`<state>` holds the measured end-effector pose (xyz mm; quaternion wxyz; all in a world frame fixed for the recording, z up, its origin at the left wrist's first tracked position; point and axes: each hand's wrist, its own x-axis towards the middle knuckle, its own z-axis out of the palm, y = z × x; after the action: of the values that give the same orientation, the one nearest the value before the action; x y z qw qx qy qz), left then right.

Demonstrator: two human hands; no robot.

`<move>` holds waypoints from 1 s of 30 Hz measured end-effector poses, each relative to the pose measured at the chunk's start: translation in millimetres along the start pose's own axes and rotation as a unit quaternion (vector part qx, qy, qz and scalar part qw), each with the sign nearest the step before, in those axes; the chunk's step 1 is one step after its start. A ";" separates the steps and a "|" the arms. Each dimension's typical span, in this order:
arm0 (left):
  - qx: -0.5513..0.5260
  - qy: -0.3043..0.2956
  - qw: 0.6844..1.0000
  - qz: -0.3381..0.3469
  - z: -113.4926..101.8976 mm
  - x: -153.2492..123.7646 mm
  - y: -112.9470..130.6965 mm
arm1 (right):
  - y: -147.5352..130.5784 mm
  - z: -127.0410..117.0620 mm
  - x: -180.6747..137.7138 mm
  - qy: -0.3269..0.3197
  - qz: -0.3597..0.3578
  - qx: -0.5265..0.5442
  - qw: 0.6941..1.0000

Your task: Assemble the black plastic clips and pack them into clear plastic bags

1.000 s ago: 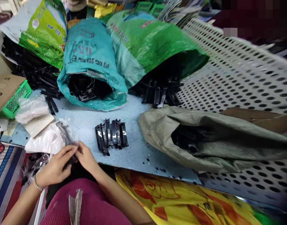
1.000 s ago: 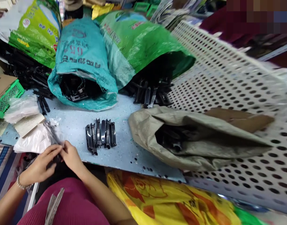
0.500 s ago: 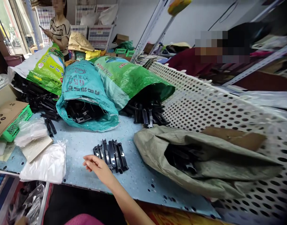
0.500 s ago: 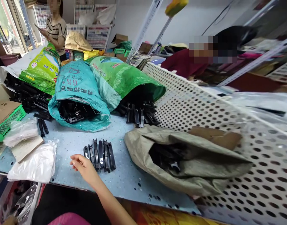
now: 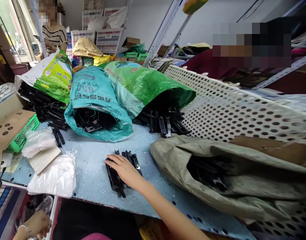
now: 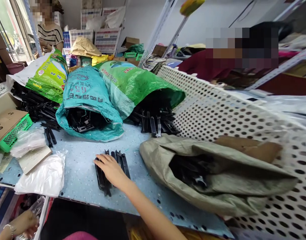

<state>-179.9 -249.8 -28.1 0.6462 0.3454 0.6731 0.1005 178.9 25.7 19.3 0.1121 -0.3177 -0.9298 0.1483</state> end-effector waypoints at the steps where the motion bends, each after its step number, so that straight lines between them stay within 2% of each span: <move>1: 0.012 0.005 0.999 0.034 -0.9 5.7 12.0 | 5.3 0.3 4.9 -0.022 -0.026 -0.053 0.998; 2: 0.030 0.022 0.995 0.090 0.0 9.0 26.4 | 8.7 0.8 10.7 -0.045 -0.045 -0.092 0.994; 4: 0.084 0.124 0.959 0.241 6.6 14.0 59.1 | 10.6 2.0 24.3 -0.083 -0.072 -0.132 0.985; 6: 0.174 0.304 0.873 0.339 16.3 25.1 88.6 | 9.7 2.0 38.3 -0.105 -0.092 -0.140 0.980; 8: 0.267 0.443 0.780 0.351 23.0 43.6 107.3 | 8.8 0.6 49.2 -0.118 -0.105 -0.132 0.979; 9: 0.299 0.475 0.754 0.342 23.7 53.5 111.9 | 8.7 -0.6 52.7 -0.121 -0.106 -0.126 0.979; 10: 0.316 0.483 0.745 0.333 22.2 62.2 114.0 | 8.8 -1.8 54.8 -0.119 -0.102 -0.118 0.981; 12: 0.295 0.465 0.769 0.326 13.7 72.5 113.5 | 8.9 -3.9 55.4 -0.097 -0.073 -0.086 0.989; 14: 0.213 0.440 0.814 0.313 0.5 71.2 111.2 | 7.6 -4.0 53.2 -0.049 -0.018 -0.015 0.999; 16: 0.098 0.414 0.859 0.283 -13.5 62.1 110.1 | 3.5 0.1 50.6 0.001 0.049 0.106 0.993; 17: 0.035 0.394 0.878 0.268 -19.9 56.6 110.2 | -0.1 3.9 49.4 0.019 0.085 0.187 0.978; 18: -0.027 0.370 0.892 0.256 -25.5 51.3 110.4 | -4.9 8.7 48.3 0.033 0.121 0.279 0.952; 20: -0.137 0.327 0.901 0.249 -33.4 42.6 110.8 | -18.6 19.7 45.5 0.034 0.186 0.468 0.864; 23: -0.245 0.328 0.873 0.266 -35.9 36.0 110.3 | -49.1 34.9 41.8 -0.006 0.229 0.671 0.705; 25: -0.285 0.340 0.851 0.281 -32.8 36.0 109.9 | -74.3 44.8 43.1 -0.041 0.221 0.748 0.624; 28: -0.307 0.325 0.842 0.302 -26.4 39.7 110.9 | -113.1 65.5 55.9 -0.086 0.214 0.817 0.528; 30: -0.303 0.311 0.845 0.312 -23.7 40.5 111.2 | -134.4 82.7 70.1 -0.096 0.226 0.834 0.494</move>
<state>-161.9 -135.9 7.5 0.4094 0.2753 0.6316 0.5980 24.8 -48.8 -3.1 0.1976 -0.2592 -0.2742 0.9047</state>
